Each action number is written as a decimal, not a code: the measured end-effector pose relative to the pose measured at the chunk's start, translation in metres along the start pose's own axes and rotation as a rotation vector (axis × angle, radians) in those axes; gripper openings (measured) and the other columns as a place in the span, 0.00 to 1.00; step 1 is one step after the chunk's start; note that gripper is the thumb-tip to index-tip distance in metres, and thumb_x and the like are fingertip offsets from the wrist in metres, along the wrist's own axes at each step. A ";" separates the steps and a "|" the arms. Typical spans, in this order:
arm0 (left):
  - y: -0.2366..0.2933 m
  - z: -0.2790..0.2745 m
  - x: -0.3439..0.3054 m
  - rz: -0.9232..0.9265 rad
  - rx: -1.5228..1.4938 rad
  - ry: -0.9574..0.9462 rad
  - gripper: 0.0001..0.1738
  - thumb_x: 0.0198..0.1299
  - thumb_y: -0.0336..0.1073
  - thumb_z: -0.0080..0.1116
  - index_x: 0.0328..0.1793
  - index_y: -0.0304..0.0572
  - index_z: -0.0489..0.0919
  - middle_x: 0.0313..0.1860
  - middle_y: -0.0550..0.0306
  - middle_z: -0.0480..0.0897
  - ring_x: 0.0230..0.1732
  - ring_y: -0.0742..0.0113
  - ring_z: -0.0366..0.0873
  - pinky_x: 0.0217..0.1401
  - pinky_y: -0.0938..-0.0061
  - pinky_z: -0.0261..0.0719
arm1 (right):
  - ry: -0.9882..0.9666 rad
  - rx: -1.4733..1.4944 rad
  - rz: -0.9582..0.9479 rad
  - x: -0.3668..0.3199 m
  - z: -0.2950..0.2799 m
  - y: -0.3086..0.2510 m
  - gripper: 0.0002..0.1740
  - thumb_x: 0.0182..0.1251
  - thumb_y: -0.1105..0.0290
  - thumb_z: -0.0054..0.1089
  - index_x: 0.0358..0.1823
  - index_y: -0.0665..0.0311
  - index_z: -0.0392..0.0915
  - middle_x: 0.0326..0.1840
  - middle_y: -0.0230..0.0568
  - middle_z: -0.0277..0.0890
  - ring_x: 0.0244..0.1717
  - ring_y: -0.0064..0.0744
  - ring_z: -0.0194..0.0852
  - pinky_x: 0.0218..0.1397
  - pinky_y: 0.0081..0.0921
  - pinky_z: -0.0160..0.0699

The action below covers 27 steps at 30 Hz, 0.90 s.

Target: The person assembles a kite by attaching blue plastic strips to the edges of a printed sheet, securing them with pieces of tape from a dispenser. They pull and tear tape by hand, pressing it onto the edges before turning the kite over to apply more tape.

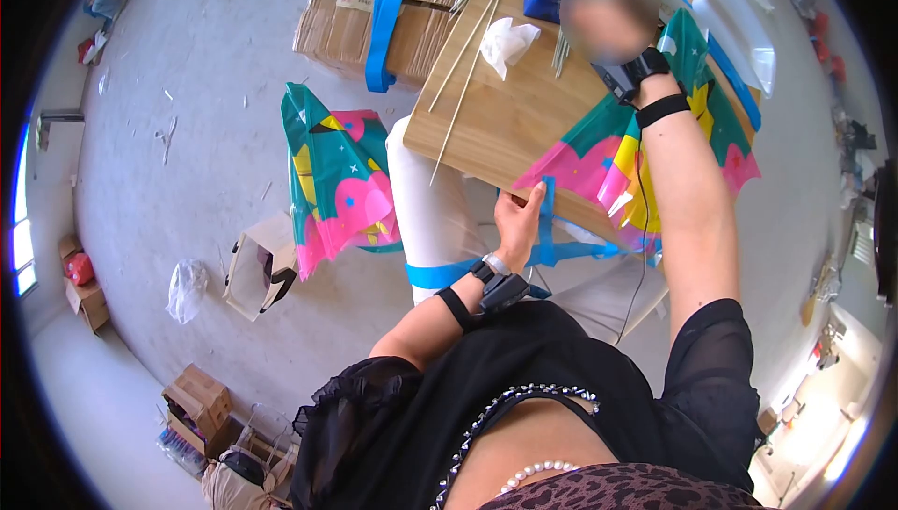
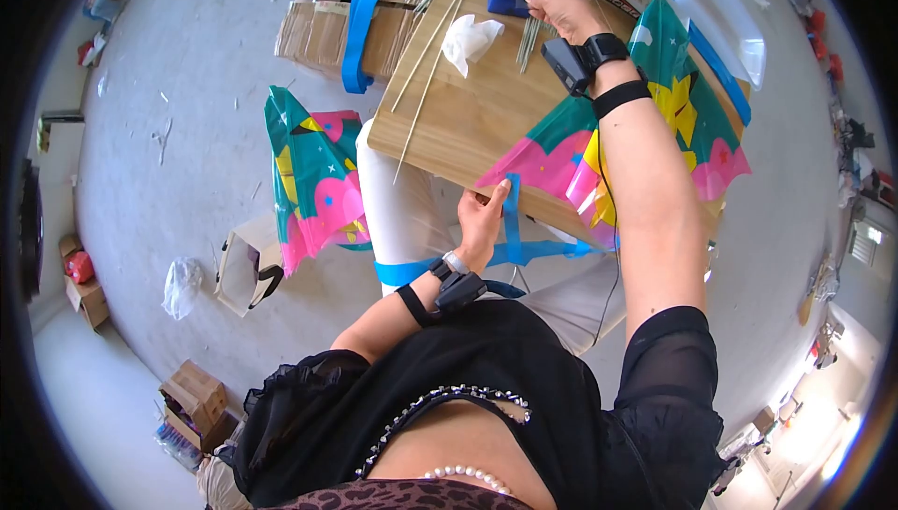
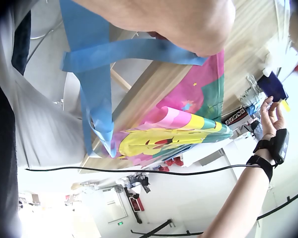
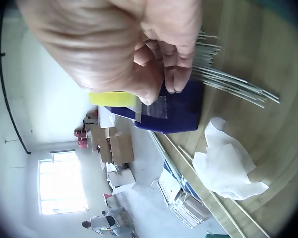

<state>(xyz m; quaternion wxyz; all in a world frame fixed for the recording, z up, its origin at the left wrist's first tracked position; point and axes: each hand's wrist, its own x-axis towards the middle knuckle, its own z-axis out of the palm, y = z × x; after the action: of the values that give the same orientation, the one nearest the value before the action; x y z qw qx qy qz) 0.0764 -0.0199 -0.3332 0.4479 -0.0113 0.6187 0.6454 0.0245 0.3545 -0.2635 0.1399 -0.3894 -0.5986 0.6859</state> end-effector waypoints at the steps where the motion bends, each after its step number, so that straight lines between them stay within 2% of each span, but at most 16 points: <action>1: 0.000 -0.001 0.000 -0.004 0.003 0.003 0.15 0.68 0.43 0.71 0.48 0.42 0.79 0.29 0.71 0.77 0.28 0.84 0.68 0.29 0.80 0.66 | 0.115 -0.060 0.021 0.000 0.004 0.006 0.08 0.69 0.66 0.73 0.38 0.63 0.86 0.35 0.31 0.81 0.43 0.26 0.81 0.49 0.28 0.81; 3: 0.000 -0.003 0.000 -0.070 -0.006 -0.027 0.20 0.68 0.43 0.71 0.55 0.36 0.79 0.42 0.63 0.84 0.40 0.79 0.77 0.44 0.76 0.77 | 0.244 0.017 -0.008 -0.008 0.017 0.018 0.10 0.65 0.62 0.76 0.35 0.60 0.86 0.32 0.27 0.78 0.37 0.22 0.73 0.38 0.30 0.70; 4: -0.005 -0.005 -0.001 -0.074 -0.002 -0.025 0.20 0.68 0.43 0.71 0.55 0.36 0.79 0.42 0.63 0.84 0.40 0.79 0.77 0.44 0.76 0.77 | 0.193 -0.468 0.163 -0.007 0.009 0.024 0.13 0.63 0.63 0.78 0.40 0.62 0.85 0.36 0.31 0.79 0.35 0.23 0.72 0.38 0.31 0.74; 6: -0.010 -0.008 0.006 -0.090 0.087 -0.050 0.20 0.68 0.43 0.71 0.55 0.36 0.79 0.42 0.63 0.84 0.40 0.79 0.76 0.43 0.76 0.76 | 0.472 -0.280 0.200 0.007 0.026 0.079 0.12 0.64 0.63 0.77 0.39 0.63 0.85 0.34 0.30 0.79 0.32 0.22 0.69 0.32 0.29 0.71; 7: -0.001 -0.003 0.014 -0.076 0.086 -0.045 0.20 0.68 0.43 0.71 0.55 0.36 0.79 0.42 0.63 0.84 0.40 0.79 0.76 0.43 0.76 0.76 | 0.495 -0.218 0.036 0.005 0.042 0.074 0.11 0.67 0.63 0.74 0.40 0.63 0.85 0.35 0.26 0.79 0.31 0.17 0.67 0.32 0.23 0.67; 8: 0.002 -0.001 0.013 -0.021 0.035 -0.040 0.18 0.68 0.43 0.71 0.52 0.38 0.79 0.36 0.67 0.81 0.34 0.81 0.72 0.37 0.78 0.72 | 0.489 -0.214 0.047 0.002 0.046 0.066 0.11 0.67 0.63 0.74 0.40 0.63 0.85 0.35 0.26 0.79 0.31 0.17 0.67 0.32 0.23 0.67; 10: 0.000 -0.003 -0.003 -0.009 -0.004 -0.026 0.16 0.69 0.43 0.71 0.49 0.41 0.79 0.31 0.71 0.77 0.28 0.83 0.68 0.30 0.80 0.67 | 0.098 0.080 -0.170 -0.028 0.050 0.009 0.10 0.72 0.63 0.70 0.44 0.62 0.85 0.37 0.21 0.78 0.33 0.11 0.65 0.34 0.17 0.63; 12: 0.005 -0.004 0.001 -0.120 0.091 -0.028 0.20 0.68 0.42 0.71 0.56 0.36 0.79 0.43 0.62 0.85 0.42 0.77 0.78 0.47 0.75 0.78 | 0.065 0.026 -0.180 -0.052 0.053 -0.021 0.10 0.73 0.62 0.69 0.46 0.62 0.85 0.38 0.19 0.77 0.34 0.10 0.64 0.36 0.16 0.62; 14: -0.004 -0.002 0.002 -0.072 0.017 -0.026 0.20 0.68 0.42 0.71 0.56 0.36 0.79 0.44 0.61 0.85 0.44 0.77 0.79 0.49 0.74 0.78 | 0.029 -0.042 -0.206 -0.079 0.053 -0.033 0.11 0.75 0.62 0.67 0.48 0.61 0.84 0.39 0.18 0.77 0.35 0.08 0.63 0.37 0.14 0.61; 16: -0.007 -0.002 0.004 0.006 0.063 -0.003 0.16 0.68 0.44 0.71 0.50 0.41 0.80 0.32 0.70 0.79 0.29 0.82 0.70 0.30 0.80 0.69 | -0.059 -0.034 -0.149 -0.116 0.051 -0.030 0.13 0.76 0.60 0.66 0.51 0.61 0.84 0.40 0.16 0.76 0.38 0.07 0.63 0.39 0.13 0.60; 20: -0.011 -0.002 0.007 0.073 0.039 -0.006 0.14 0.68 0.43 0.71 0.44 0.41 0.82 0.30 0.72 0.78 0.28 0.83 0.69 0.28 0.78 0.67 | 0.034 -0.019 -0.034 -0.181 0.054 0.011 0.15 0.76 0.58 0.65 0.51 0.62 0.87 0.40 0.17 0.78 0.36 0.09 0.60 0.39 0.14 0.59; 21: -0.014 -0.002 0.011 0.076 0.018 -0.015 0.13 0.68 0.42 0.71 0.44 0.41 0.82 0.29 0.71 0.78 0.27 0.83 0.69 0.28 0.78 0.67 | 0.064 -0.088 0.017 -0.195 0.055 0.023 0.15 0.77 0.59 0.64 0.50 0.63 0.87 0.44 0.21 0.80 0.41 0.11 0.68 0.45 0.15 0.66; 22: -0.020 -0.004 0.010 0.074 0.000 -0.020 0.13 0.68 0.42 0.71 0.43 0.41 0.82 0.29 0.71 0.78 0.27 0.82 0.70 0.28 0.78 0.67 | 0.063 -0.079 0.059 -0.210 0.060 0.037 0.15 0.77 0.59 0.64 0.50 0.63 0.87 0.44 0.21 0.80 0.41 0.11 0.68 0.45 0.15 0.66; 24: -0.022 -0.006 0.010 0.040 0.033 -0.007 0.12 0.68 0.41 0.71 0.43 0.41 0.82 0.28 0.71 0.78 0.26 0.82 0.70 0.27 0.78 0.67 | 0.137 -0.033 -0.010 -0.231 0.074 0.064 0.16 0.77 0.59 0.64 0.48 0.67 0.87 0.47 0.27 0.82 0.51 0.16 0.75 0.56 0.18 0.71; 25: -0.020 -0.005 0.014 0.053 0.051 -0.013 0.12 0.68 0.41 0.71 0.43 0.41 0.82 0.28 0.70 0.78 0.25 0.81 0.70 0.27 0.78 0.67 | 0.168 -0.136 -0.044 -0.234 0.074 0.083 0.16 0.75 0.60 0.66 0.46 0.69 0.86 0.53 0.36 0.83 0.61 0.27 0.76 0.66 0.26 0.72; 27: -0.016 -0.004 0.013 0.039 0.062 -0.013 0.11 0.68 0.40 0.71 0.42 0.42 0.82 0.27 0.70 0.78 0.25 0.81 0.71 0.27 0.78 0.67 | 0.192 -0.307 -0.118 -0.245 0.076 0.108 0.16 0.74 0.60 0.67 0.45 0.68 0.87 0.53 0.39 0.83 0.62 0.31 0.75 0.66 0.29 0.72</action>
<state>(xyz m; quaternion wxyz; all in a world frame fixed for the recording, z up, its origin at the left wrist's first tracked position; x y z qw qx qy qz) 0.0759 -0.0189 -0.3540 0.4394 0.0189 0.6355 0.6346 0.1617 0.1128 -0.2756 0.1753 -0.4342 -0.7018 0.5369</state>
